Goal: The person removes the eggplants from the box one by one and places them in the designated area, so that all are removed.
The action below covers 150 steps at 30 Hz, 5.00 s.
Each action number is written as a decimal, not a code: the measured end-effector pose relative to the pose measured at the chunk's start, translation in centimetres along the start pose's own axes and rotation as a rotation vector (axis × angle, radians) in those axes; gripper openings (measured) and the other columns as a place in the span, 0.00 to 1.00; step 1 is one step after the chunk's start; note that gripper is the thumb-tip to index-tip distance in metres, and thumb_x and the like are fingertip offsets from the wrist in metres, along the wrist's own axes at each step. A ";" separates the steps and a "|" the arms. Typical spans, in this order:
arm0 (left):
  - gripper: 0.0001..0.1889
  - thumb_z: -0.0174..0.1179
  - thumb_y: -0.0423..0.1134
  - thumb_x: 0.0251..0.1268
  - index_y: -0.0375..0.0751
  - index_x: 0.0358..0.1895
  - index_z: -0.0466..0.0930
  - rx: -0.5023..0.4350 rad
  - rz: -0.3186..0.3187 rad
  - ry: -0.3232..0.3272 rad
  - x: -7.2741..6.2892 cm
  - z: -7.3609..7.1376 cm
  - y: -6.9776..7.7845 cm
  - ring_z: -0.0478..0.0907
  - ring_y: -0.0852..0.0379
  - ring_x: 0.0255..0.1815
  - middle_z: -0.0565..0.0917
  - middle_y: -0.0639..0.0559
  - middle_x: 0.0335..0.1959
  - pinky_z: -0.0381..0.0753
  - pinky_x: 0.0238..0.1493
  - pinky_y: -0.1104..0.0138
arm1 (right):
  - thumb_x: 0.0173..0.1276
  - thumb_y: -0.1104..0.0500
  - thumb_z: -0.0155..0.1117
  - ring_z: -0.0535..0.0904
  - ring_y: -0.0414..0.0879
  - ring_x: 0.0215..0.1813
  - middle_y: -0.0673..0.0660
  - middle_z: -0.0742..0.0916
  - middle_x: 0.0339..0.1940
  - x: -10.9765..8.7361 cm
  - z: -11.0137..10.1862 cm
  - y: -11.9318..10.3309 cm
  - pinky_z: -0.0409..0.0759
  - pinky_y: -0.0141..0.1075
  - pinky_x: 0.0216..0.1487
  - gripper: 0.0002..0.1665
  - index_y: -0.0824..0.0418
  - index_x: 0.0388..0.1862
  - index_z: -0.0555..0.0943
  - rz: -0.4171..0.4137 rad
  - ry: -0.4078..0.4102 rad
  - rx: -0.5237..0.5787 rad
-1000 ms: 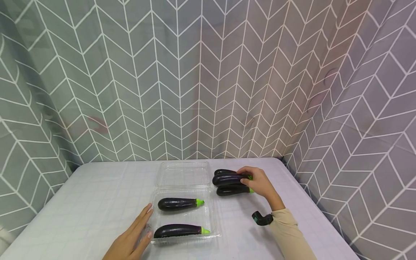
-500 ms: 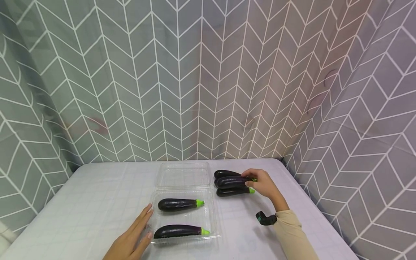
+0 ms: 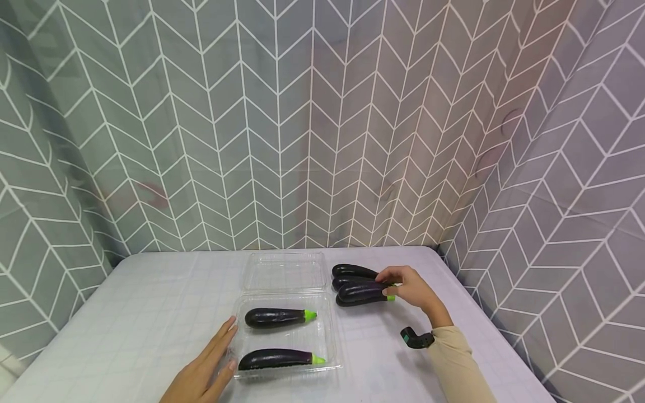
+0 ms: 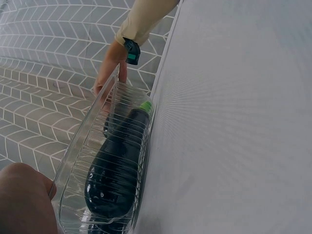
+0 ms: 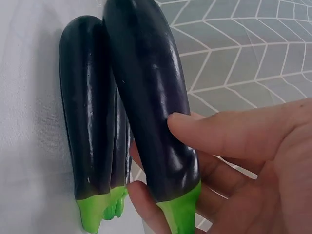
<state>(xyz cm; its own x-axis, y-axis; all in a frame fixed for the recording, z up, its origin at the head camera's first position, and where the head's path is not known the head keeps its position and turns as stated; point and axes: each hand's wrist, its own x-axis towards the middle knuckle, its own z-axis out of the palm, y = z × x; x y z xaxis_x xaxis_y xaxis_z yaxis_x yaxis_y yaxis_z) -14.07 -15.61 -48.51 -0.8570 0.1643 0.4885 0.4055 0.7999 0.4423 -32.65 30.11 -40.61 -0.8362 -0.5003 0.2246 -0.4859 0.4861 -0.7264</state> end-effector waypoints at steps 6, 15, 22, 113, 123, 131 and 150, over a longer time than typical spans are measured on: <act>0.34 0.64 0.47 0.74 0.37 0.77 0.69 0.000 -0.020 -0.020 0.0 -0.1 0.0 0.79 0.49 0.65 0.65 0.50 0.80 0.86 0.50 0.52 | 0.60 0.73 0.70 0.83 0.63 0.54 0.69 0.87 0.50 -0.4 0.0 0.4 0.79 0.44 0.55 0.18 0.75 0.51 0.83 0.035 -0.072 0.068; 0.33 0.62 0.49 0.75 0.39 0.77 0.69 0.017 -0.055 -0.040 0.0 -0.1 0.1 0.78 0.51 0.66 0.64 0.53 0.81 0.85 0.52 0.51 | 0.60 0.73 0.71 0.82 0.63 0.55 0.66 0.87 0.51 -1.2 0.5 0.7 0.78 0.45 0.58 0.19 0.73 0.52 0.84 0.069 -0.098 0.080; 0.33 0.65 0.46 0.73 0.38 0.77 0.70 0.019 -0.010 0.000 0.0 -0.1 0.0 0.78 0.51 0.66 0.65 0.51 0.80 0.86 0.50 0.52 | 0.60 0.73 0.71 0.83 0.60 0.54 0.65 0.87 0.51 -1.9 1.6 1.5 0.79 0.40 0.56 0.19 0.72 0.51 0.84 0.028 -0.087 0.079; 0.33 0.62 0.50 0.75 0.39 0.77 0.69 0.013 -0.060 -0.050 0.1 -0.2 0.3 0.78 0.51 0.66 0.64 0.52 0.81 0.85 0.52 0.51 | 0.61 0.63 0.81 0.85 0.36 0.47 0.50 0.89 0.46 1.0 15.8 -12.3 0.83 0.32 0.47 0.21 0.61 0.52 0.85 -0.430 -0.334 -0.107; 0.34 0.63 0.50 0.74 0.40 0.78 0.69 0.017 -0.066 -0.045 0.0 -0.1 0.4 0.80 0.52 0.63 0.64 0.53 0.81 0.86 0.49 0.52 | 0.63 0.66 0.78 0.84 0.35 0.48 0.47 0.89 0.48 1.0 16.2 -12.4 0.82 0.32 0.48 0.19 0.61 0.53 0.86 -0.380 -0.376 -0.170; 0.34 0.63 0.53 0.74 0.41 0.77 0.70 0.040 -0.111 -0.051 -0.1 -0.2 0.9 0.83 0.53 0.58 0.64 0.56 0.81 0.87 0.46 0.54 | 0.65 0.67 0.74 0.83 0.35 0.49 0.49 0.89 0.49 1.0 16.3 -12.2 0.82 0.29 0.47 0.17 0.61 0.53 0.86 -0.365 -0.393 -0.193; 0.34 0.63 0.53 0.75 0.42 0.77 0.70 0.044 -0.097 -0.046 -0.1 -0.1 0.7 0.80 0.54 0.63 0.64 0.56 0.81 0.86 0.50 0.53 | 0.65 0.64 0.77 0.82 0.32 0.46 0.46 0.89 0.48 1.1 16.6 -12.0 0.80 0.24 0.44 0.19 0.59 0.54 0.86 -0.350 -0.394 -0.168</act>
<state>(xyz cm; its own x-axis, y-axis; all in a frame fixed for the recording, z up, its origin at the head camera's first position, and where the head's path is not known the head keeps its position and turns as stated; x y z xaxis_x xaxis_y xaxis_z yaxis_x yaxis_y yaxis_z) -13.66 -15.13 -48.24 -0.9055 0.1106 0.4096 0.3066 0.8378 0.4518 -23.54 11.80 -42.43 -0.4745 -0.8672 0.1508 -0.7789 0.3339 -0.5309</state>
